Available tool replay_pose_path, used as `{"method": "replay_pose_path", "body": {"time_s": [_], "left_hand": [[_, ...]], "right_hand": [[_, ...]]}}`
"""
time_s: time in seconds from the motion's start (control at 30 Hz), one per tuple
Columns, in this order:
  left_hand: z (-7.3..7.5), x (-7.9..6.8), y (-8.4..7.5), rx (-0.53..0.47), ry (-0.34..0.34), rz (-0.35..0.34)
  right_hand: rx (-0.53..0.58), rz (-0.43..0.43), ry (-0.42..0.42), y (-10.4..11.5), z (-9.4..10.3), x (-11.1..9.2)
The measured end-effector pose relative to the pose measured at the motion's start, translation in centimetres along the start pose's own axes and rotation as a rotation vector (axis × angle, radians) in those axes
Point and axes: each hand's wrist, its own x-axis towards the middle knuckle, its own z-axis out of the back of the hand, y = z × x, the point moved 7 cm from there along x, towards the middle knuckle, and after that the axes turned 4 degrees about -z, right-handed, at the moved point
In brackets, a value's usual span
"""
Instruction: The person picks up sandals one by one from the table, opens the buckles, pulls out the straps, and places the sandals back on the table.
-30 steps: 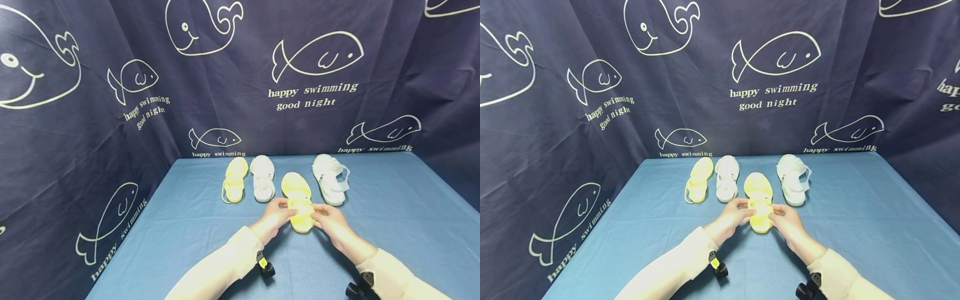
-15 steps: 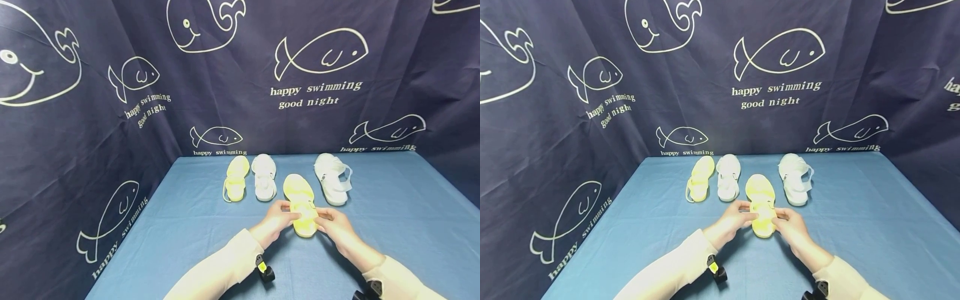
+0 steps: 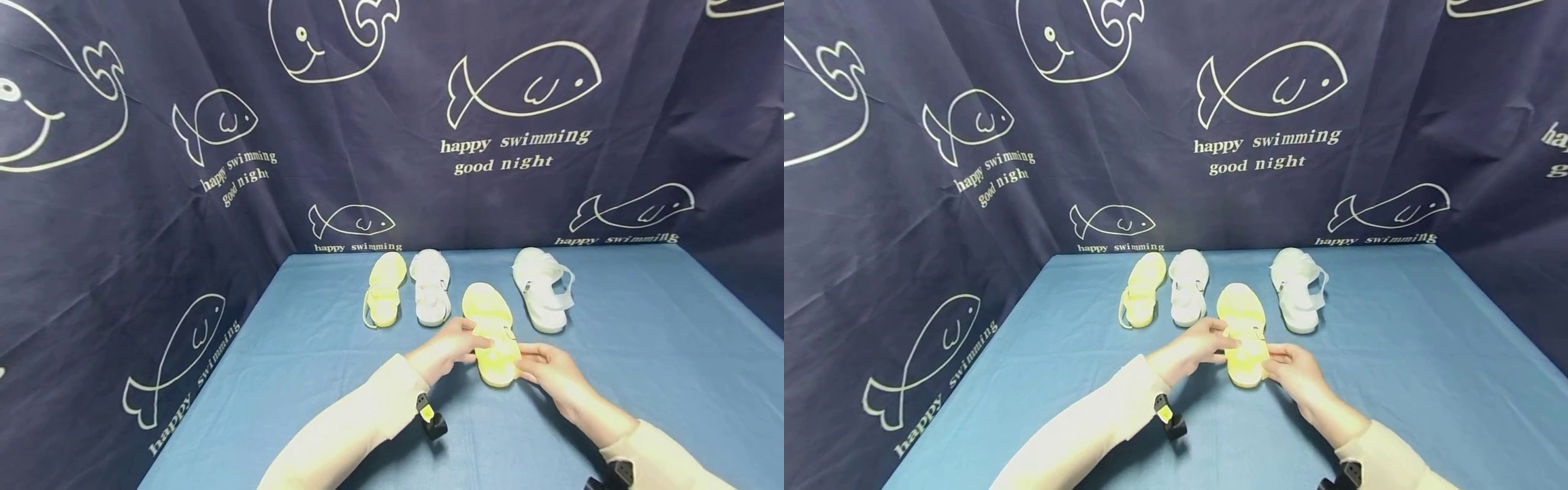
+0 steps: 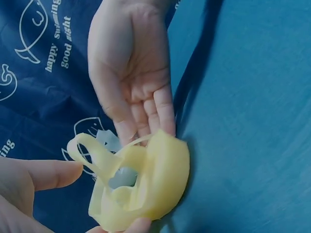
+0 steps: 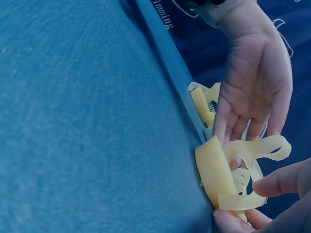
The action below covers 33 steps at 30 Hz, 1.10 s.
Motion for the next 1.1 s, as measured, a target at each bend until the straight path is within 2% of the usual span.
{"method": "replay_pose_path", "body": {"time_s": [0.1, 0.23, 0.47, 0.77, 0.83, 0.97, 1.1], "left_hand": [[-0.2, 0.6, -0.7, 0.086, -0.002, -0.028], [-0.6, 1.5, -1.5, 0.114, 0.007, -0.084], [-1.9, 3.2, -2.0, 0.169, 0.157, -0.171], [-2.8, 4.6, -1.8, 0.192, 0.323, -0.181], [-2.7, 4.7, -1.9, 0.212, 0.335, -0.18], [-2.3, 4.8, -2.1, 0.246, 0.319, -0.179], [-2.5, 4.8, -2.4, 0.271, 0.309, -0.215]], "right_hand": [[-0.01, -0.011, -0.002, -0.2, 0.4, -0.2], [-0.026, -0.021, -0.003, -0.2, 1.0, -0.5], [-0.073, -0.039, -0.019, -0.3, 1.5, -1.1], [-0.076, -0.047, -0.077, -0.3, 1.5, -1.0], [-0.078, -0.037, -0.086, 0.0, 1.4, -0.8], [-0.056, -0.03, -0.097, 0.4, 1.2, -0.4], [-0.04, -0.036, -0.121, 0.3, 1.3, -0.2]]}}
